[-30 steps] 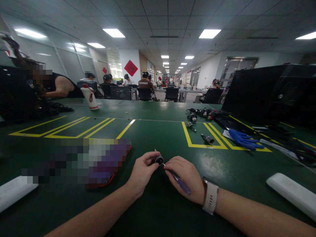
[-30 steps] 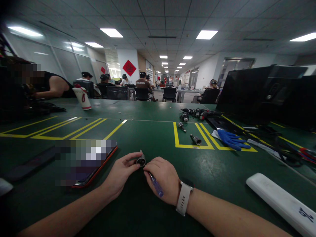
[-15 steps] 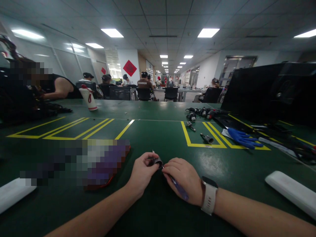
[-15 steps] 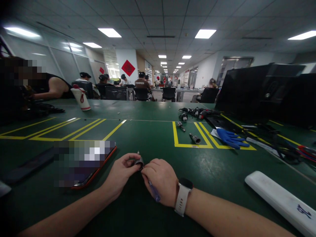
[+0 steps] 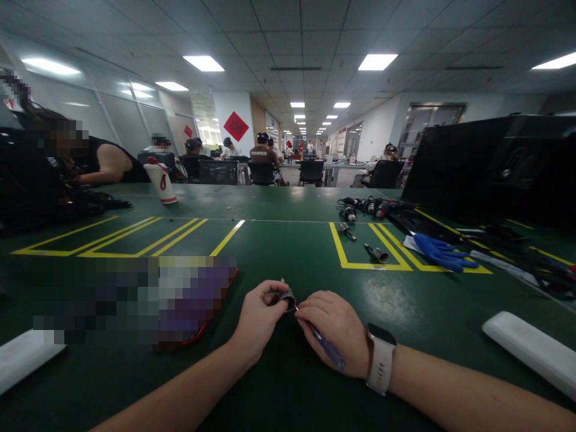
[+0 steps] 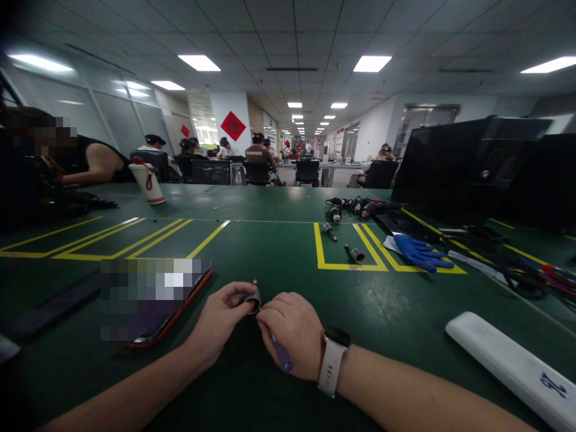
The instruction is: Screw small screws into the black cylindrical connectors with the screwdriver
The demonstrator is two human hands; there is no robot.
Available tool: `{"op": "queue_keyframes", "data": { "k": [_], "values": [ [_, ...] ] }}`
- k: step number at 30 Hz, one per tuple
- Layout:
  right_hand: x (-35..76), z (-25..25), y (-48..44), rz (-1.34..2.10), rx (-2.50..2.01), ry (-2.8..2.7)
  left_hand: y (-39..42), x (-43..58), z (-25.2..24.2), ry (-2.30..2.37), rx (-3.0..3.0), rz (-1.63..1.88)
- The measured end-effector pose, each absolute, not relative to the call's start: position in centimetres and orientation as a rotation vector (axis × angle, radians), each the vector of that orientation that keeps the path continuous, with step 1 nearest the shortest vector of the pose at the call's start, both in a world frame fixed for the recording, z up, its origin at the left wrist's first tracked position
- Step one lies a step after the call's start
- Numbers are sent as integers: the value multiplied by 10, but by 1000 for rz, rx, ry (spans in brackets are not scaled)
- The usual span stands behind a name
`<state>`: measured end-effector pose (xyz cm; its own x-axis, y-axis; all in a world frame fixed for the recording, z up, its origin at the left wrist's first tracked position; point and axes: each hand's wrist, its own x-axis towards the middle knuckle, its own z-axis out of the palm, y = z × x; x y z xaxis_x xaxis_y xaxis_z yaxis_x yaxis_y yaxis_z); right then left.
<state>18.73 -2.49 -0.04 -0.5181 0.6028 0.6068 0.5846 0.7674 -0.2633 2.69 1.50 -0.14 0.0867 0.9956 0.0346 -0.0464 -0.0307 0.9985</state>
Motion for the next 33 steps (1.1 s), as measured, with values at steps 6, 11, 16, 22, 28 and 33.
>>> {"op": "queue_keyframes", "data": {
  "k": [6,11,16,22,28,33],
  "values": [
    [195,5,-21,628,-1023,-1770,16,26,0,1111,1196,1173],
    [203,0,-5,886,-1101,-1546,15,26,8,1158,1120,1156],
    [203,-4,-1,1012,-1123,-1466,17,25,4,1154,1115,1137],
    [199,-2,-3,1063,-1159,-1455,20,23,0,1124,1096,1129],
    [201,-8,1,1068,-1132,-1482,19,22,-1,1087,1118,1131],
    [203,-5,1,993,-1047,-1515,17,24,3,1081,1103,1162]
  ]
}}
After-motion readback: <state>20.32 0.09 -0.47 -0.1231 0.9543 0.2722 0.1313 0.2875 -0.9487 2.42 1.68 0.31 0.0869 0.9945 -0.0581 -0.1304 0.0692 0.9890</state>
